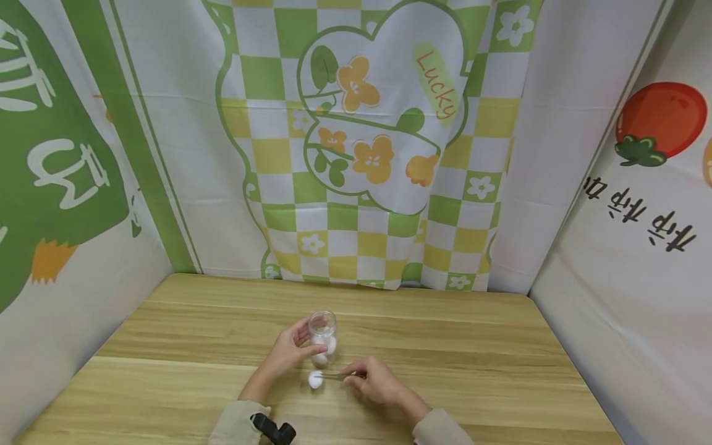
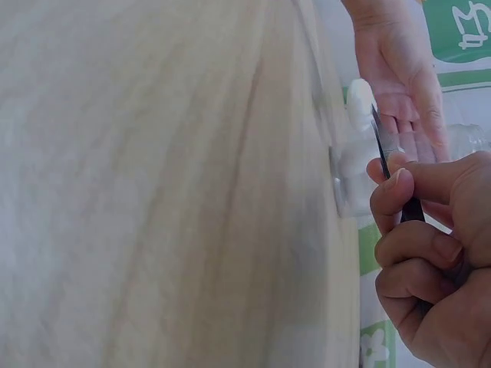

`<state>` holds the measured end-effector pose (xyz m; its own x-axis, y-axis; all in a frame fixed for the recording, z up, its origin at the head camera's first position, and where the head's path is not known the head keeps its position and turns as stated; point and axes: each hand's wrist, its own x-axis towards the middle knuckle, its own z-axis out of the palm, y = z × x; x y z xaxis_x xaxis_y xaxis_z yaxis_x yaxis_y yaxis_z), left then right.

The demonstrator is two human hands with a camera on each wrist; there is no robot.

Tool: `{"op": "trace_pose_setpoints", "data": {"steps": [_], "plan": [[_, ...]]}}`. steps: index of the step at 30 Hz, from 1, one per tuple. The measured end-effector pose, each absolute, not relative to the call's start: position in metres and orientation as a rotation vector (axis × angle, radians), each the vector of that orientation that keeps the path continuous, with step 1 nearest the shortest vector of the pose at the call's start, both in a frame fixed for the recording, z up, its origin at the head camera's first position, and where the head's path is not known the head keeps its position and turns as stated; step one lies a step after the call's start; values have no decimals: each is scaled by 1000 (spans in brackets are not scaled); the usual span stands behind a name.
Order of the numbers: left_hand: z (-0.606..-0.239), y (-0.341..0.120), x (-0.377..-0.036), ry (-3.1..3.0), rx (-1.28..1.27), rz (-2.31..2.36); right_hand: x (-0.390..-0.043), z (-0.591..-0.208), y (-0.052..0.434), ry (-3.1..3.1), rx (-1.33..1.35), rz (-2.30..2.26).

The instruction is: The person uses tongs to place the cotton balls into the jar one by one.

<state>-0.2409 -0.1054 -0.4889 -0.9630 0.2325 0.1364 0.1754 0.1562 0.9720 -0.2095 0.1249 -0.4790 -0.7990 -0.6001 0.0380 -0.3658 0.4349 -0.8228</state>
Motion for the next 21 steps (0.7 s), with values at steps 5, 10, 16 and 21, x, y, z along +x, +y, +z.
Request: {"op": "trace_pose_setpoints", "data": {"steps": [5,10,16,21], "plan": [[-488,-106,-240,2347,417,1968,-209,-474,131,2424,-851,-1317],[-487,-105,-240,2348,427,1971,-210,-472,136,2431,-876,-1321],[-487,-105,-240,2348,414,1976,-209,-469,139,2434,-915,-1345],[-487,-105,-239,2342,421,1978,-209,-466,142,2457,-891,-1326]]}}
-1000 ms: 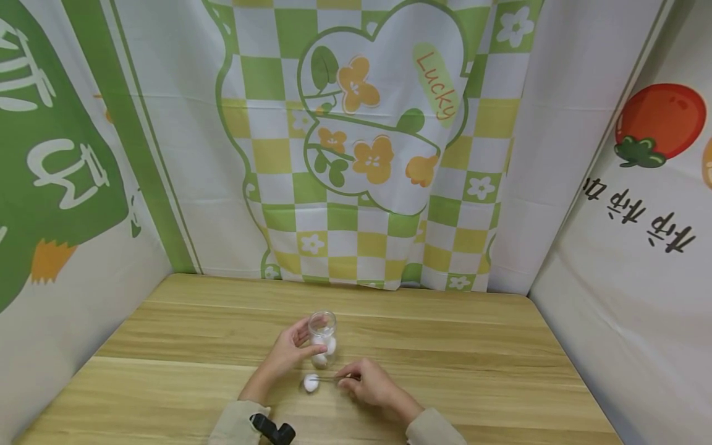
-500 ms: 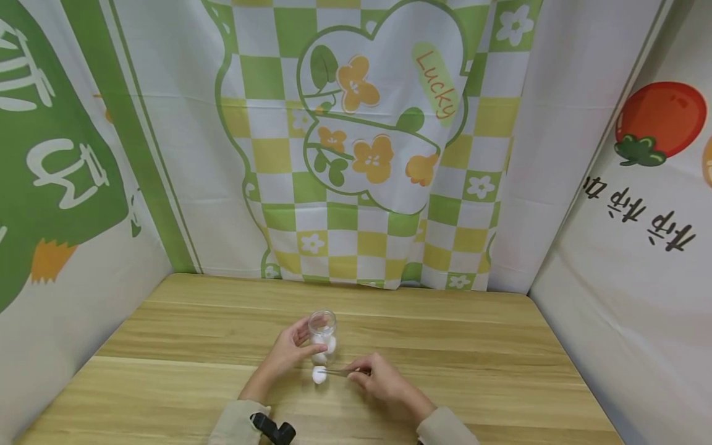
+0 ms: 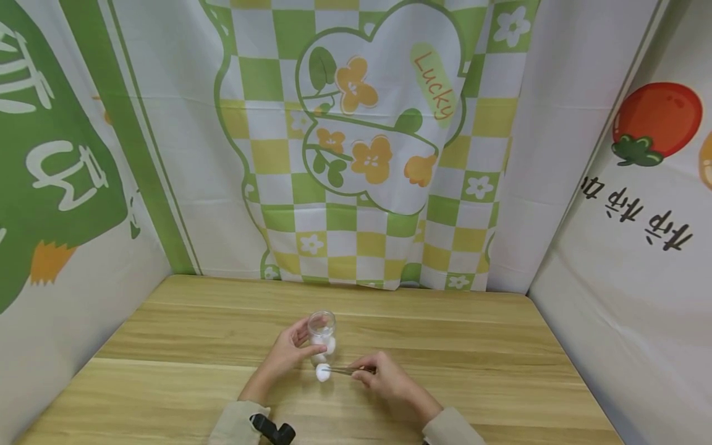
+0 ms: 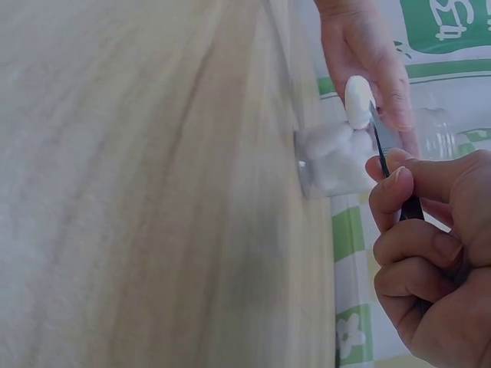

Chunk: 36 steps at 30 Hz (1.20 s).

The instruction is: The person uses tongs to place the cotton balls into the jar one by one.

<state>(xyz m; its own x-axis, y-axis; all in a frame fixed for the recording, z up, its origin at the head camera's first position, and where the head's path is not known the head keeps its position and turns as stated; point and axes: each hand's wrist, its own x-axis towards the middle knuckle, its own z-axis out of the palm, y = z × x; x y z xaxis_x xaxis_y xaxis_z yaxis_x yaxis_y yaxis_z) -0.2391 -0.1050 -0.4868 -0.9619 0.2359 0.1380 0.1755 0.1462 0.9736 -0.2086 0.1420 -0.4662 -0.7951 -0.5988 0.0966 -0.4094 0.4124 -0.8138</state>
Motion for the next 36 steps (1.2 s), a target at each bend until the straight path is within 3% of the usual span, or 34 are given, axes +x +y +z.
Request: {"op": "trace_pose_setpoints", "data": {"steps": [36], "plan": [[-487,-106,-240,2375,467,1941,-214,-432,163,2484,-963,-1407]]}}
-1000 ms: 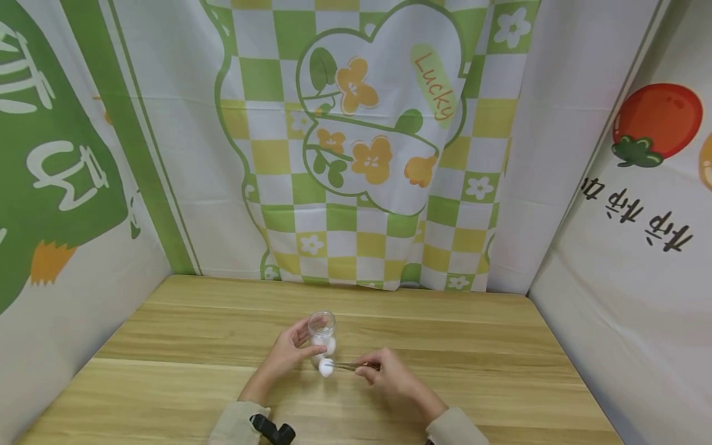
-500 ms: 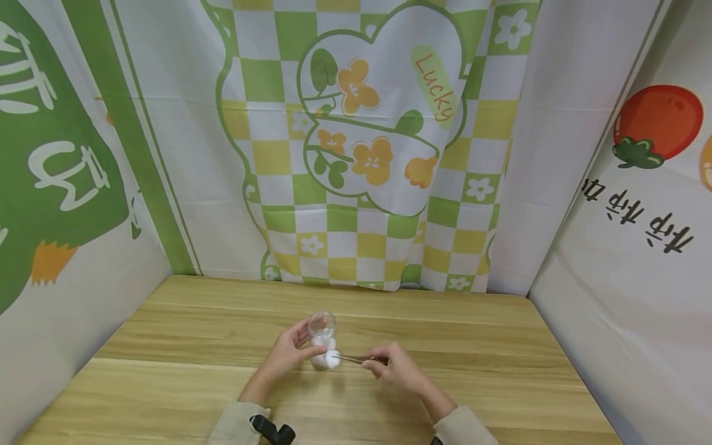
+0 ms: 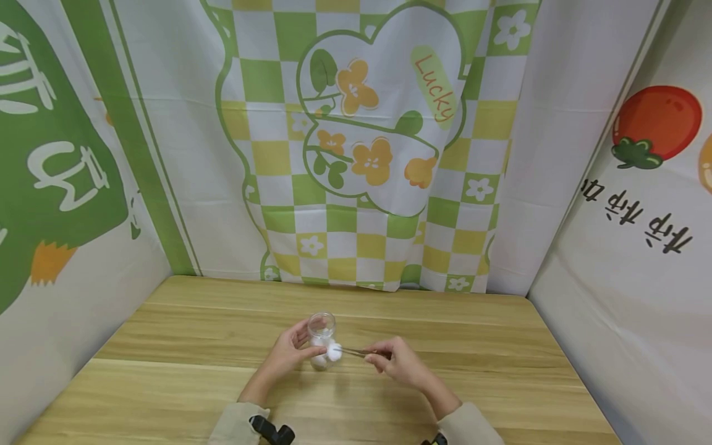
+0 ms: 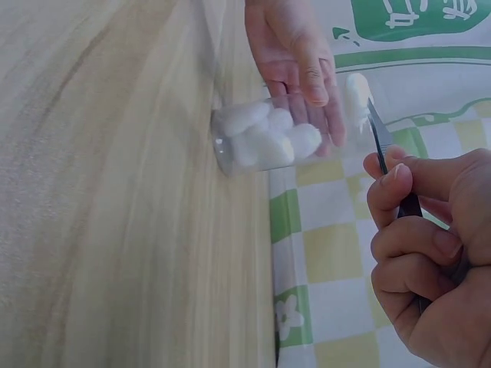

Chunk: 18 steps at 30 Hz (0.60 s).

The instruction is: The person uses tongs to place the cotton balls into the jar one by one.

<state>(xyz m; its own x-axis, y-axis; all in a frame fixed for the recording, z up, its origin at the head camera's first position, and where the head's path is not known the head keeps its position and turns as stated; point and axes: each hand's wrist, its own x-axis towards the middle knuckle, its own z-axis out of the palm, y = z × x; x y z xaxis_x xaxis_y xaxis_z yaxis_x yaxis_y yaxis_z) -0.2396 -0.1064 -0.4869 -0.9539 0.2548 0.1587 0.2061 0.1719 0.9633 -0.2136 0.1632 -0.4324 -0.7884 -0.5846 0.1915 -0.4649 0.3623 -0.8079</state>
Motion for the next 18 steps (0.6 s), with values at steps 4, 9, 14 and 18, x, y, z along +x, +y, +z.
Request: {"op": "trace_pose_setpoints", "data": {"steps": [4,9,14,18], "plan": [[-486,-106,-239,2373,451,1941,-215,-428,164,2500,-956,-1393],[-484,-105,-239,2363,421,1948,-217,-424,164,2515,-941,-1361],[-484,-105,-239,2361,423,1955,-218,-422,163,2521,-958,-1361],[-484,-105,-239,2356,431,1958,-219,-421,163,2527,-956,-1364]]}}
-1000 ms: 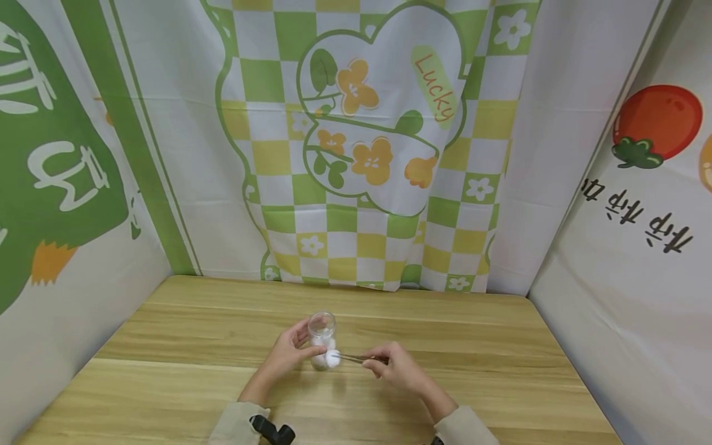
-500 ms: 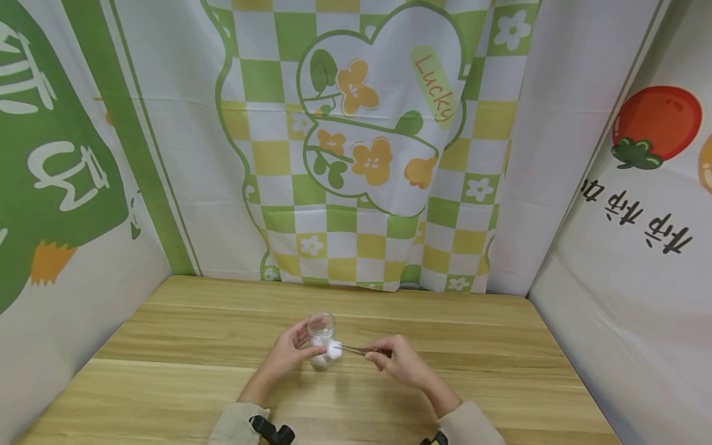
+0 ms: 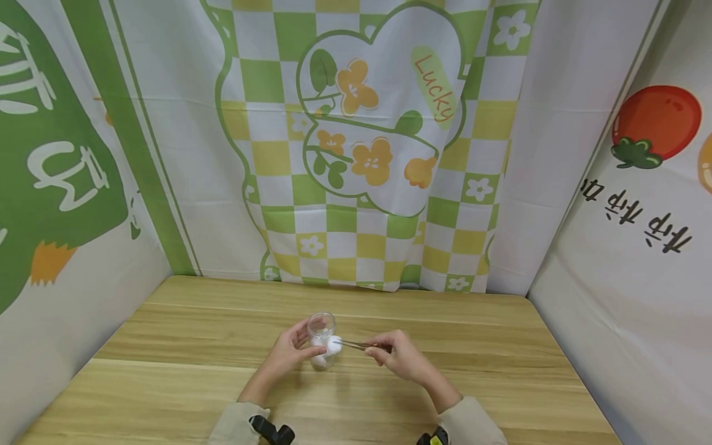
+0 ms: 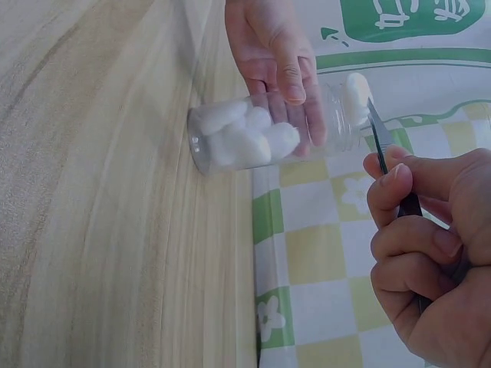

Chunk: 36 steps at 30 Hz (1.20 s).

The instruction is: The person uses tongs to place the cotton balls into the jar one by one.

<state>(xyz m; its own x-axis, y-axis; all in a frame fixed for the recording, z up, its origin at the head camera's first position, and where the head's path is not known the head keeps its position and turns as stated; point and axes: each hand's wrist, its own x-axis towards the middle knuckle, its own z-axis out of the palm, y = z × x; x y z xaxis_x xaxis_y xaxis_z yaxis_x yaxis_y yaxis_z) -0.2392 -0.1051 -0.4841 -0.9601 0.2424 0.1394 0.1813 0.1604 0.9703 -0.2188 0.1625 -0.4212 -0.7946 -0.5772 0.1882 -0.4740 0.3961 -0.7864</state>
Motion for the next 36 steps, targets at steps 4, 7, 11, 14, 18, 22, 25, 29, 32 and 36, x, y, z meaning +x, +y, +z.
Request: {"op": "trace_pose_setpoints", "data": {"steps": [4,7,11,14,18,22,25,29,32,36], "plan": [[-484,-105,-239,2358,439,1956,-219,-421,163,2524,-941,-1368],[-484,-106,-239,2356,444,1956,-219,-420,163,2529,-963,-1373],[-484,-105,-239,2346,433,1966,-220,-417,161,2545,-1006,-1384],[-484,-105,-239,2353,426,1964,-222,-414,160,2561,-1020,-1377],[-484,-105,-238,2364,431,1954,-223,-410,158,2585,-1031,-1357],[-484,-105,-238,2373,423,1954,-224,-408,157,2603,-1018,-1347],[-484,-105,-238,2381,414,1958,-225,-406,155,2611,-1003,-1337],[-485,-104,-239,2383,415,1961,-226,-403,154,2618,-989,-1323],[-486,-105,-239,2379,410,1963,-226,-401,153,2614,-990,-1325],[-485,-105,-239,2376,400,1962,-228,-400,151,2613,-984,-1337]]}}
